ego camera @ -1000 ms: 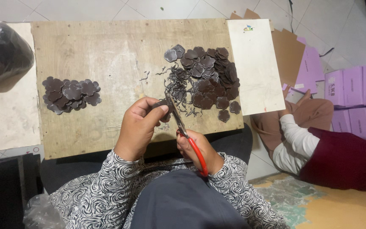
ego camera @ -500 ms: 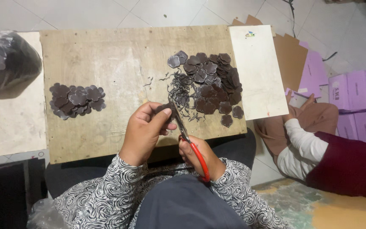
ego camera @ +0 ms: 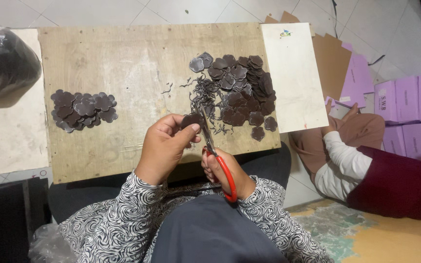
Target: The person sits on the floor and uses red-handled scissors to cut flower-shaped pieces from dark brown material. They hold each piece in the left hand and trim the edges with the right hand, placing finished shapes on a wooden board. A second person assembles purple boxes in the background.
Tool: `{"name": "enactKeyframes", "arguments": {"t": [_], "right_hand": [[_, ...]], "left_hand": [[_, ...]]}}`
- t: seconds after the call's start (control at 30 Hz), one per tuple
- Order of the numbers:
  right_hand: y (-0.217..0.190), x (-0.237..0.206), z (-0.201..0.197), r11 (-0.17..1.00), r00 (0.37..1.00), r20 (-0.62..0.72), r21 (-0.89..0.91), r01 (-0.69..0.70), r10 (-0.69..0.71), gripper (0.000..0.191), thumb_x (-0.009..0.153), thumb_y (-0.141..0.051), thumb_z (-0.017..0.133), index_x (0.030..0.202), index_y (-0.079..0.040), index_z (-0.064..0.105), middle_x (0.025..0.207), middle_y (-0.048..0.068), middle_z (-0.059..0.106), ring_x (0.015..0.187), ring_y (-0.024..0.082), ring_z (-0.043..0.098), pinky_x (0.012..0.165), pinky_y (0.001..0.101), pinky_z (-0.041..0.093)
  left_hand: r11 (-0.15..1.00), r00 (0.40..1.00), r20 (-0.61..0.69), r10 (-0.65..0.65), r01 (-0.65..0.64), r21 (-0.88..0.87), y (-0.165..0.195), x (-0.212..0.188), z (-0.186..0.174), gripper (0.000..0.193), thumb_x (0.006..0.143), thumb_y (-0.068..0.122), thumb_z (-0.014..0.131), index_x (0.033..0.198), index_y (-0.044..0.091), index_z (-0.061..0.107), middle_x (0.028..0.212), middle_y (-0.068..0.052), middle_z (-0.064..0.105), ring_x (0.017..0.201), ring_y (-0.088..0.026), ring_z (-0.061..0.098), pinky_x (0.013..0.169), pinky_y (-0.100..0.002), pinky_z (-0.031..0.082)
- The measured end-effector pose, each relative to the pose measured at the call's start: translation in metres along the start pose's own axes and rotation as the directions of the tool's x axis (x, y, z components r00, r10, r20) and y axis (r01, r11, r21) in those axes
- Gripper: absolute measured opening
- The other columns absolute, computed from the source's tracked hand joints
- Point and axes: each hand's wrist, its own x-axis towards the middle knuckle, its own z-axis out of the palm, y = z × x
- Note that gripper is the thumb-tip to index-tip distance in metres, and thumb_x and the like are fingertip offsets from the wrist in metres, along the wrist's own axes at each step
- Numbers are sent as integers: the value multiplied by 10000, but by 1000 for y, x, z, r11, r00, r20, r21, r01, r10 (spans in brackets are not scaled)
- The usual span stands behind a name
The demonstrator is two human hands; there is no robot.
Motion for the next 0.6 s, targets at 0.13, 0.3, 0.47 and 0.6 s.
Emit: {"name": "enactKeyframes", "arguments": {"t": [0.13,0.3,0.47,0.6], "right_hand": [[-1,1,-1,1000,1000,-7,-15,-2,2,475,1047,-553,478,943,-89,470,817,-25,434,687,67,420,605,232,407],[-1,2,0,999,1000,-10,39,1,0,481,1053,-560,478,931,-95,456,788,-31,400,656,68,390,579,230,380],[0,2,0,999,1000,-7,52,-5,5,483,1052,-560,481,915,-99,446,769,-30,389,627,68,372,555,230,359],[0,2,1,999,1000,-16,40,-3,4,488,1055,-562,477,906,-98,444,763,-30,391,624,66,370,543,225,348]], "left_hand": [[1000,1000,2,3,-3,19,-2,1,3,135,932,95,711,1029,9,676,902,-25,723,775,-78,686,680,-228,544],[1000,1000,-4,8,-8,21,-3,1,4,129,941,103,712,1021,10,673,877,-30,721,769,-74,677,679,-225,535],[1000,1000,-3,0,0,3,-1,2,3,117,935,105,704,1006,21,665,881,-21,721,770,-72,684,671,-226,536],[1000,1000,4,1,-1,0,0,2,4,114,948,108,700,1009,22,657,875,-33,719,768,-74,680,673,-228,538]]}}
